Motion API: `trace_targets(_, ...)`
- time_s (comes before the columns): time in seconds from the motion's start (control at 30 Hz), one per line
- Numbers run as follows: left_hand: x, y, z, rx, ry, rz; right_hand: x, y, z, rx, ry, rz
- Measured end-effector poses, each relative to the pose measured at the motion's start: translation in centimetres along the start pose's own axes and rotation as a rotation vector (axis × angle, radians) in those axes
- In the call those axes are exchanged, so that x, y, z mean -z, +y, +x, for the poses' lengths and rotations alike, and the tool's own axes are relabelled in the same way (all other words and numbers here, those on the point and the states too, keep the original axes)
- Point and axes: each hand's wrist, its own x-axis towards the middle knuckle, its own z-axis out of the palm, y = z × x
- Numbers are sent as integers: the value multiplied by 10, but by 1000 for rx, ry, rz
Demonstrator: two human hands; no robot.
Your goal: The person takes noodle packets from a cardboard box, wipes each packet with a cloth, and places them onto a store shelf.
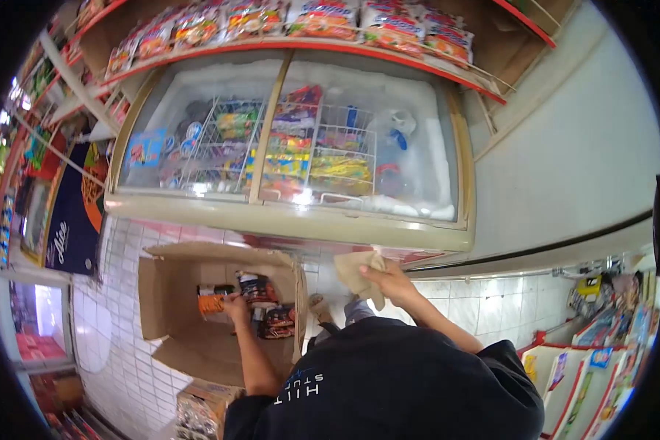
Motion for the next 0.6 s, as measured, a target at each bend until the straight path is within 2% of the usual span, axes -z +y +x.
trace_targets(0.07,27,23,11,-254,-16,75,-7,-1,4,18,-28,49)
trace_targets(0.17,49,110,-42,-374,-28,-35,-20,-11,6,-205,-99,338)
trace_targets(0.27,43,184,-121,-575,-60,-242,-35,-17,8,-242,-167,500)
trace_targets(0.33,22,218,-168,-607,-113,-288,-45,-16,9,-223,-190,531)
trace_targets(0.4,-8,238,-201,-831,-190,-190,-56,-31,3,-258,-222,503)
trace_targets(0.43,-24,236,-205,-921,-208,-120,-58,-18,12,-269,-313,594)
trace_targets(0.47,-46,247,-234,-1104,-215,23,-60,-23,12,-263,-317,601)
trace_targets(0.53,-72,236,-249,-1201,-450,387,-63,-40,6,-238,-374,799)
trace_targets(0.57,-90,230,-260,-1391,-517,453,-62,-46,5,-167,-406,865)
trace_targets(0.6,-102,214,-262,-1496,-559,566,-58,-46,6,-157,-407,869)
